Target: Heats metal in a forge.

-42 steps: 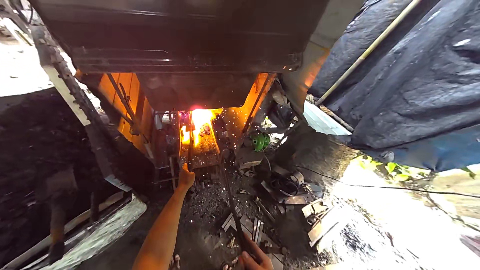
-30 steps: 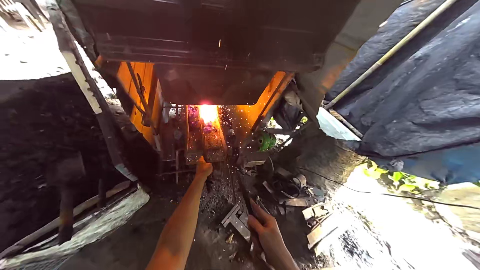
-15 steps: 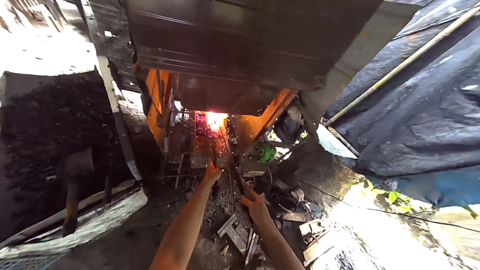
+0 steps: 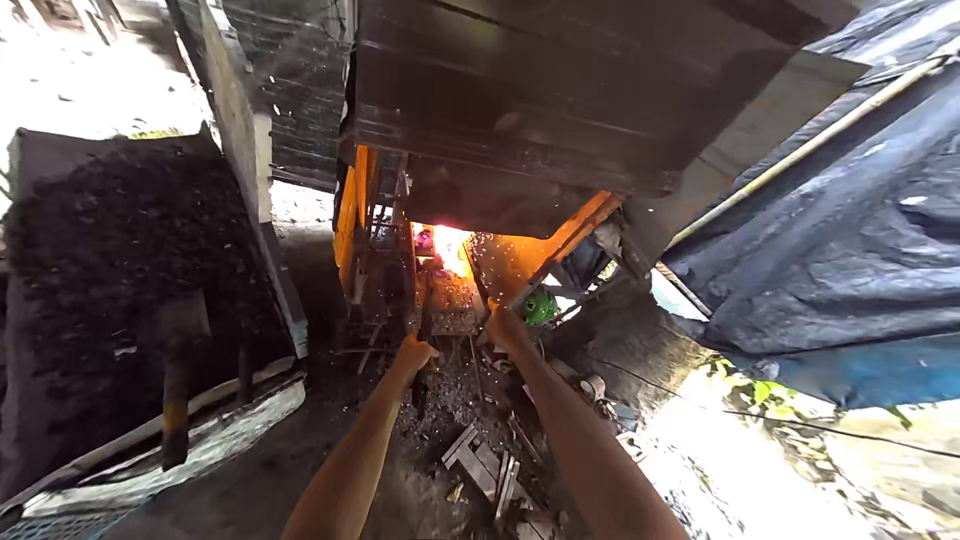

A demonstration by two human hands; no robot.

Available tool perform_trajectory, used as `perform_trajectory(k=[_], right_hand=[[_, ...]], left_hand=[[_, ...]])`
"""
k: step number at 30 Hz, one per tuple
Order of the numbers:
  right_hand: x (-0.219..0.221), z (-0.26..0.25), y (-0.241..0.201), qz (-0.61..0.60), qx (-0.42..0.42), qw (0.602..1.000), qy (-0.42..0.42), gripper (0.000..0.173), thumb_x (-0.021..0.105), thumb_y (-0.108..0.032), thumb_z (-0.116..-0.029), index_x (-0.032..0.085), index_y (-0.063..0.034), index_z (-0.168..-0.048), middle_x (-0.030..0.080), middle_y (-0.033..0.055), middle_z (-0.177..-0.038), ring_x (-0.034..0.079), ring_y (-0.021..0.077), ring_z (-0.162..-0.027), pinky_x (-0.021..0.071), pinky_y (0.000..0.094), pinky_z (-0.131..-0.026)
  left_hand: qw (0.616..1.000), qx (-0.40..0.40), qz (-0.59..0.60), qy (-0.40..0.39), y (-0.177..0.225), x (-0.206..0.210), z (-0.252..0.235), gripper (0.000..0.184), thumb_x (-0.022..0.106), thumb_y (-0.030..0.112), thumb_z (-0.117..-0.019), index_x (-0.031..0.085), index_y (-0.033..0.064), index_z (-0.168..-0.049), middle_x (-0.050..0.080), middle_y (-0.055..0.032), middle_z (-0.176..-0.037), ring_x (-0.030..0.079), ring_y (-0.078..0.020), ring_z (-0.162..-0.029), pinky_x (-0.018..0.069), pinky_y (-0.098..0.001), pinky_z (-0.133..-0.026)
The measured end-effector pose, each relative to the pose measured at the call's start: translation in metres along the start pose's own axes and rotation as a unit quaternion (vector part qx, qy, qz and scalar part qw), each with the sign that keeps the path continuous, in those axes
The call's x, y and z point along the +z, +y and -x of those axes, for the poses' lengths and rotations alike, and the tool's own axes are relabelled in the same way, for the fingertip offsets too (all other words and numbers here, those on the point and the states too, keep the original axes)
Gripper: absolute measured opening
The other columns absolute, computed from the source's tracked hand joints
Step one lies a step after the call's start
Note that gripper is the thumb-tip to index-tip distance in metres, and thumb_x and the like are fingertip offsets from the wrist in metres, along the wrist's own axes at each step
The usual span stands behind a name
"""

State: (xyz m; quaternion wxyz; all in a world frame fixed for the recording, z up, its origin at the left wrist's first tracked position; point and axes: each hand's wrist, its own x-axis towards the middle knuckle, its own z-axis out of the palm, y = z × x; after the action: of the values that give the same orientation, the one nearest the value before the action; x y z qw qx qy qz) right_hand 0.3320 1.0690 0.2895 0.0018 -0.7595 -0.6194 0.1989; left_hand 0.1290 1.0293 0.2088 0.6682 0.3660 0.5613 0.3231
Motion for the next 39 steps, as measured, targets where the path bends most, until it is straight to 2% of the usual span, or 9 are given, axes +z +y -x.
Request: perform_trajectory(k=[4,9,12,15,20,29,32,35,39], right_hand=[[0.018,0.077,0.007,-0.124,0.033,0.992,-0.001,0.053,0.048,-0.013,-0.1057,0.040,-0.0105,-0.159,0.063,0.0231,-0.136,0.064,0.0366,-0.121,0.0497,0.0538,-0.105],[0.008,0.122,-0.012,-0.002,0.082,0.997,-0.007,0.057,0.042,-0.018,-0.1086,0.029,-0.0223,-0.164,0.069,0.0212,-0.124,0.069,0.0393,-0.112,0.0530,0.0568,-0.097],[-0.011,0.108,-0.042,0.082,0.068,0.994,0.007,0.062,0.043,-0.015,-0.1063,0.025,-0.0225,-0.165,0.068,0.0215,-0.125,0.068,0.0407,-0.112,0.0547,0.0579,-0.094],[-0.017,0.073,-0.072,0.158,0.050,0.986,0.009,0.055,0.044,-0.018,-0.1060,0.035,-0.0163,-0.160,0.066,0.0227,-0.127,0.067,0.0419,-0.113,0.0554,0.0590,-0.092],[-0.007,0.049,-0.089,0.211,0.048,0.976,-0.017,0.051,0.047,-0.023,-0.1054,0.042,-0.0158,-0.156,0.065,0.0218,-0.130,0.066,0.0406,-0.117,0.0552,0.0584,-0.093],[0.009,0.095,-0.081,0.227,0.075,0.970,-0.047,0.066,0.044,-0.015,-0.1050,0.020,-0.0246,-0.166,0.067,0.0214,-0.125,0.069,0.0387,-0.111,0.0574,0.0538,-0.089],[0.007,0.096,-0.079,0.223,0.079,0.971,-0.024,0.067,0.046,-0.013,-0.1036,0.023,-0.0266,-0.165,0.066,0.0205,-0.126,0.069,0.0386,-0.110,0.0581,0.0533,-0.087],[0.012,0.089,-0.066,0.189,0.082,0.978,-0.005,0.066,0.045,-0.014,-0.1047,0.024,-0.0295,-0.165,0.065,0.0208,-0.130,0.068,0.0401,-0.112,0.0575,0.0541,-0.089],[0.019,0.078,-0.023,0.082,0.084,0.993,0.008,0.068,0.048,-0.016,-0.1027,0.024,-0.0284,-0.165,0.067,0.0201,-0.127,0.069,0.0393,-0.111,0.0566,0.0570,-0.090]], left_hand=[[0.999,-0.029,-0.010,-0.017,0.015,-0.015,-0.026,0.067,0.067,0.001,-0.0892,0.040,0.0095,-0.150,0.061,-0.0184,-0.109,0.064,-0.0253,-0.075,0.0575,-0.0404,-0.063],[0.998,-0.044,-0.034,-0.006,0.031,-0.016,-0.054,0.064,0.065,0.003,-0.0923,0.041,0.0113,-0.151,0.060,-0.0195,-0.116,0.064,-0.0273,-0.083,0.0571,-0.0428,-0.066],[0.999,-0.035,-0.037,-0.011,0.036,-0.015,-0.067,0.064,0.067,0.004,-0.0903,0.043,0.0079,-0.149,0.060,-0.0207,-0.121,0.065,-0.0294,-0.090,0.0584,-0.0458,-0.070],[0.999,-0.027,-0.043,0.005,0.027,-0.008,-0.088,0.060,0.071,0.007,-0.0867,0.047,0.0058,-0.142,0.063,-0.0169,-0.107,0.064,-0.0238,-0.077,0.0565,-0.0404,-0.064],[0.989,0.047,-0.134,0.039,0.016,-0.004,-0.110,0.053,0.066,0.008,-0.0911,0.051,0.0030,-0.142,0.066,-0.0242,-0.120,0.068,-0.0346,-0.102,0.0567,-0.0534,-0.087],[0.990,0.055,-0.116,0.050,0.028,0.013,-0.084,0.065,0.064,0.008,-0.0937,0.039,0.0046,-0.153,0.063,-0.0252,-0.129,0.066,-0.0367,-0.114,0.0535,-0.0551,-0.096],[0.997,0.027,-0.070,0.014,0.015,0.006,-0.080,0.057,0.062,0.005,-0.0944,0.043,0.0051,-0.148,0.064,-0.0219,-0.119,0.069,-0.0286,-0.089,0.0597,-0.0451,-0.075],[0.999,0.025,-0.036,-0.009,-0.007,0.000,-0.060,0.060,0.065,-0.002,-0.0882,0.046,0.0051,-0.145,0.063,-0.0211,-0.116,0.069,-0.0279,-0.083,0.0601,-0.0443,-0.070],[0.998,0.052,-0.046,-0.006,-0.038,-0.020,-0.003,0.074,0.073,-0.003,-0.0814,0.047,0.0103,-0.150,0.065,-0.0187,-0.124,0.069,-0.0273,-0.099,0.0593,-0.0465,-0.084]])
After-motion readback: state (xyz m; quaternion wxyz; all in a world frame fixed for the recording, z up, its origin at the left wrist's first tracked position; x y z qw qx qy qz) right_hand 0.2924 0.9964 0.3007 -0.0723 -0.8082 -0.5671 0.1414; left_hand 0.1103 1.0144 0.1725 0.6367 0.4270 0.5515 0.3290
